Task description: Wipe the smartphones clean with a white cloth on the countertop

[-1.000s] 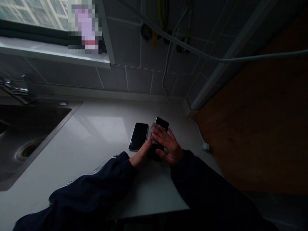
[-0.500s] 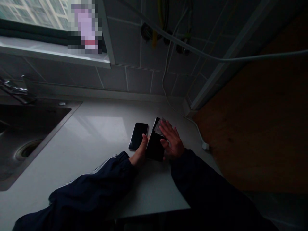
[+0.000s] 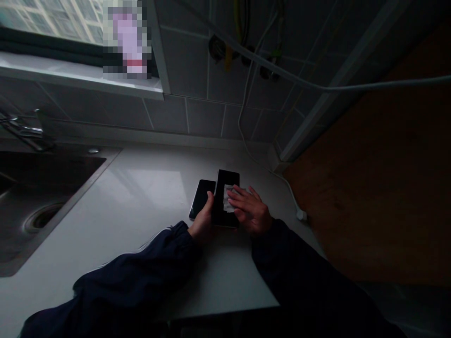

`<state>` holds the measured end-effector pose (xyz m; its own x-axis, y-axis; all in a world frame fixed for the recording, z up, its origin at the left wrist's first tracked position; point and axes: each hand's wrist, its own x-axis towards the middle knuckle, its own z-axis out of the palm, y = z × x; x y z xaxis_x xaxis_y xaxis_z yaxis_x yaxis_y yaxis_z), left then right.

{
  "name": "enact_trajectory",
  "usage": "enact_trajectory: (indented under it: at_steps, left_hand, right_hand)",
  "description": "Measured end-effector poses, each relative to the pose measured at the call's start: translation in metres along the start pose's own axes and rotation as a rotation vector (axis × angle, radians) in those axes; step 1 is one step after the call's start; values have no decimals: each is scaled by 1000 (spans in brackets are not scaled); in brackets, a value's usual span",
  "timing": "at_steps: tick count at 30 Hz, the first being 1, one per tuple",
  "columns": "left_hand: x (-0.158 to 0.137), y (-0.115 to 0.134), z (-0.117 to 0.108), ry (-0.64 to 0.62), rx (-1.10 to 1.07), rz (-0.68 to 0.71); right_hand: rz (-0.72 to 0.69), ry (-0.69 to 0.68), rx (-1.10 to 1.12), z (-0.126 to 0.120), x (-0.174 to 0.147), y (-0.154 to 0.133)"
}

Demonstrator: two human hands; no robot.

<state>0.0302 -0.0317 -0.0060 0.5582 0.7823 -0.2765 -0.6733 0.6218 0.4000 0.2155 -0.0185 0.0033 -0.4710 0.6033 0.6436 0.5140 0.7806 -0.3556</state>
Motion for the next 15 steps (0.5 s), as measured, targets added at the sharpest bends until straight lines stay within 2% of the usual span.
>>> enact_trajectory:
  at_steps: [2, 5, 9, 15]
  left_hand:
    - [-3, 2, 6, 119, 87, 5]
    - [-6, 4, 12, 148, 124, 21]
    - [-7, 2, 12, 60, 151, 82]
    - [-6, -6, 6, -83, 290, 122]
  right_hand:
    - [-10, 4, 10, 0, 0, -1]
    - [45, 44, -27, 2, 0, 1]
    - [112, 70, 35, 5, 0, 6]
    - [124, 123, 95, 4, 2, 8]
